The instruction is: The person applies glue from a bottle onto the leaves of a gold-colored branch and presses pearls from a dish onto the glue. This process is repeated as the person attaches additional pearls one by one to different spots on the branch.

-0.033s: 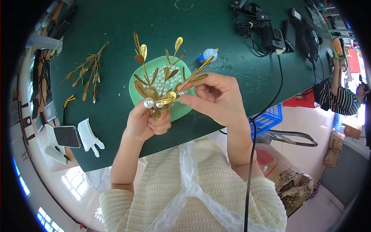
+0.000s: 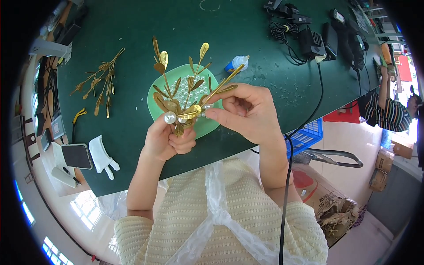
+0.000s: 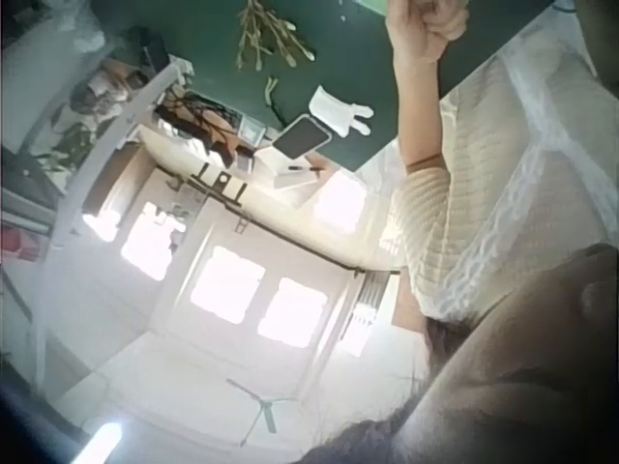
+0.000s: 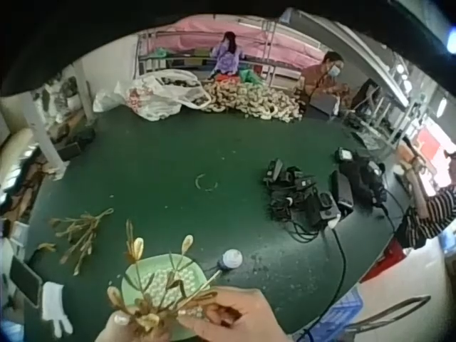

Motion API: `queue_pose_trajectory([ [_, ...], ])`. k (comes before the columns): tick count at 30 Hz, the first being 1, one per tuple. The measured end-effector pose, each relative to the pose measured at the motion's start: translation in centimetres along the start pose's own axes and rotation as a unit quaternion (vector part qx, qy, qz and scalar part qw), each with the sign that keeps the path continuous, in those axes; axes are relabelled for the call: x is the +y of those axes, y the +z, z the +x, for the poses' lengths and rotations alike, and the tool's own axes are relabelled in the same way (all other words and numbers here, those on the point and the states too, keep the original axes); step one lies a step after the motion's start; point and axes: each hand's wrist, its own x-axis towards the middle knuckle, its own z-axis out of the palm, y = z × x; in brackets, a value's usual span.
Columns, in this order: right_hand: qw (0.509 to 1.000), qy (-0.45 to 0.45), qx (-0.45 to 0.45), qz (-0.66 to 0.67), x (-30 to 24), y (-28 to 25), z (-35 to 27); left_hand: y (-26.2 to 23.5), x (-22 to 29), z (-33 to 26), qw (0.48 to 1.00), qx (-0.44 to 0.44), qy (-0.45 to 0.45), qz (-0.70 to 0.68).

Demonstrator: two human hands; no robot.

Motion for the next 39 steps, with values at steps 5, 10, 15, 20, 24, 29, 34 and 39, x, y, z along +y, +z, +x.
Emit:
queue_pose_trajectory([
  [5,1.0,0.001,-0.007,0.0,0.0,-0.1,0.1,0.0,0.0,0.0,1.0,-0.001,-0.002,0.002],
  [10,1.0,-0.002,-0.008,0.003,-0.1,-0.2,0.1,0.0,0.0,0.1,1.0,-0.005,0.004,0.009],
  [15,1.0,-0.001,-0.004,-0.001,0.3,-0.7,-0.1,0.0,0.1,0.0,1.0,0.004,0.0,0.002],
  [20,0.997,-0.005,0.061,0.037,0.5,-1.2,-0.6,-0.2,0.1,0.0,1.0,-0.011,0.002,-0.005],
  [24,0.99,-0.037,0.096,0.098,0.6,-2.0,-1.1,0.0,0.1,0.0,1.0,-0.003,-0.001,0.005],
  [29,0.985,-0.057,0.116,0.116,0.3,-1.9,-1.3,-0.4,0.0,0.0,1.0,-0.03,-0.002,-0.006],
  [34,0.984,-0.063,0.112,0.119,-0.3,-1.6,-1.5,-0.7,-0.2,0.0,0.998,-0.054,0.008,-0.006],
  [39,0.984,-0.073,0.104,0.124,-0.6,-1.5,-1.7,-0.9,-0.7,-0.2,0.999,-0.031,0.037,-0.005],
])
